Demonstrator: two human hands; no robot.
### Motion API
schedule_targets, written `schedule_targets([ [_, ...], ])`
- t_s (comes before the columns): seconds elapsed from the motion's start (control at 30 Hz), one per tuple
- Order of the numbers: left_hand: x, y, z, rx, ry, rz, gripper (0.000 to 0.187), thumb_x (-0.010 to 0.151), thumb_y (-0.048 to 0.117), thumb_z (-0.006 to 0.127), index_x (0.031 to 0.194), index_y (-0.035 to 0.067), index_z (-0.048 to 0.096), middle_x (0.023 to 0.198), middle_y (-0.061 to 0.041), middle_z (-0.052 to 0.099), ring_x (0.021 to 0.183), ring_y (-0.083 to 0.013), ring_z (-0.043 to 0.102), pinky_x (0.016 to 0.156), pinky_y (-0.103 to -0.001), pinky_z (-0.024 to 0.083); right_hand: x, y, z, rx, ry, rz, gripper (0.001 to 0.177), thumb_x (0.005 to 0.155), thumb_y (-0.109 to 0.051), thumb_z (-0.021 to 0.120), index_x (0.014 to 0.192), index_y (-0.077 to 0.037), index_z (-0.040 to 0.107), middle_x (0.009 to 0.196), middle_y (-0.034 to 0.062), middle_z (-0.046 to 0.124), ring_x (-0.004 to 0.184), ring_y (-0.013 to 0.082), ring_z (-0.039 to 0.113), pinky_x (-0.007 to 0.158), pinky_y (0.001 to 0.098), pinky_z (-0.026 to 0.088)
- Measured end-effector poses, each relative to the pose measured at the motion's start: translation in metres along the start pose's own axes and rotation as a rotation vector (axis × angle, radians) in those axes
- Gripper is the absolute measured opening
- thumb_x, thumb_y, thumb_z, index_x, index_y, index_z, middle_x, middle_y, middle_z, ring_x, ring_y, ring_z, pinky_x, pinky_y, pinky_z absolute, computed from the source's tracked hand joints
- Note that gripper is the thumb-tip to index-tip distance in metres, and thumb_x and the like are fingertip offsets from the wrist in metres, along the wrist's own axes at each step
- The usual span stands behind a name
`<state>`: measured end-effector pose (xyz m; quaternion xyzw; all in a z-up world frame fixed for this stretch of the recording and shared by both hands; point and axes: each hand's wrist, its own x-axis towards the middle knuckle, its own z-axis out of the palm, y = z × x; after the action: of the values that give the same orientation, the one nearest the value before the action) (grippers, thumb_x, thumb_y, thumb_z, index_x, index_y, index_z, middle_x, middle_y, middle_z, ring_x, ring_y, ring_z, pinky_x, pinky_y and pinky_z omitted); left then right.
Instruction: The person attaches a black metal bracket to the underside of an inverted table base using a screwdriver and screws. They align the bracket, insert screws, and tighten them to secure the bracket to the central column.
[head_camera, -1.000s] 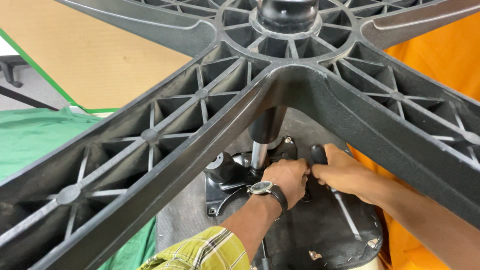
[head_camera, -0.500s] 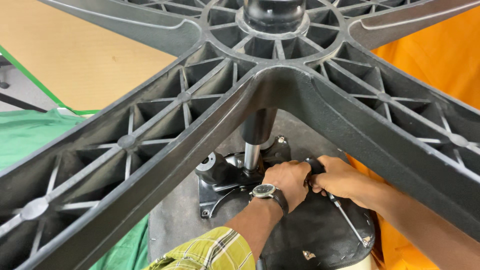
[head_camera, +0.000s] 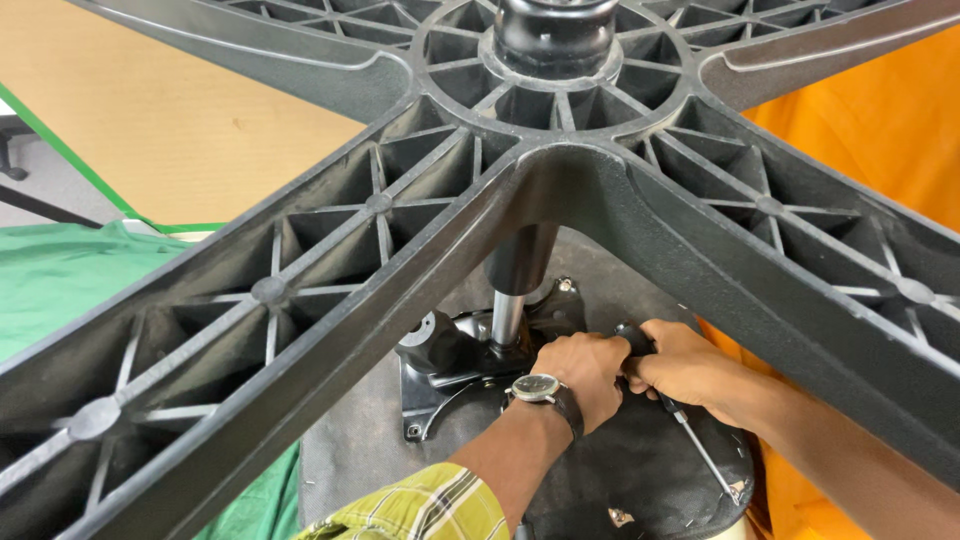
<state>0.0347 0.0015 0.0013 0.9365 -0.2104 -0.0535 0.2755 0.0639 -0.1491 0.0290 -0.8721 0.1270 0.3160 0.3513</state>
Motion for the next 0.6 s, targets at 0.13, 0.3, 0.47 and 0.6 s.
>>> schedule_targets([
  [0.13, 0.0, 0.006, -0.004, 0.093, -0.107, -0.049, 0.017, 0.087, 0.016, 0.066, 0.097, 0.006, 0.075, 0.1, -0.016, 0.073, 0.095, -0.0344, 0.071, 0.083, -0.046, 0.056, -0.002, 0.0, 0.0, -0.036, 0.013, 0.029, 0.015, 0.087, -0.004, 0.064, 0.102, -0.002, 0.064, 0.078, 0.0077, 0.068, 0.074, 0.0162, 0.062, 0.075, 0.0332, 0.051],
  [0.3, -0.009, 0.002, -0.01, 0.163, -0.147, -0.003, 0.019, 0.084, 0.014, 0.067, 0.096, 0.003, 0.075, 0.103, -0.016, 0.073, 0.094, -0.034, 0.072, 0.081, -0.044, 0.058, -0.007, 0.0, 0.004, -0.008, 0.024, 0.024, 0.016, 0.086, -0.006, 0.066, 0.101, -0.002, 0.065, 0.078, 0.0072, 0.069, 0.073, 0.0162, 0.062, 0.073, 0.0328, 0.051],
  [0.47, -0.019, 0.0, -0.01, 0.168, -0.119, 0.009, 0.017, 0.088, 0.013, 0.064, 0.095, 0.003, 0.076, 0.105, -0.016, 0.073, 0.094, -0.0341, 0.073, 0.08, -0.044, 0.058, -0.009, 0.001, 0.008, -0.038, 0.03, 0.001, 0.016, 0.087, -0.01, 0.065, 0.101, -0.003, 0.064, 0.077, 0.0072, 0.07, 0.073, 0.0168, 0.062, 0.072, 0.033, 0.052],
  [0.6, -0.02, 0.008, -0.009, 0.229, -0.179, -0.01, 0.019, 0.091, 0.009, 0.06, 0.1, 0.005, 0.076, 0.102, -0.018, 0.075, 0.095, -0.0339, 0.074, 0.082, -0.043, 0.059, -0.011, 0.003, 0.01, -0.053, 0.036, -0.006, 0.018, 0.085, -0.011, 0.069, 0.1, -0.002, 0.063, 0.075, 0.0082, 0.066, 0.071, 0.0174, 0.059, 0.071, 0.0334, 0.05],
])
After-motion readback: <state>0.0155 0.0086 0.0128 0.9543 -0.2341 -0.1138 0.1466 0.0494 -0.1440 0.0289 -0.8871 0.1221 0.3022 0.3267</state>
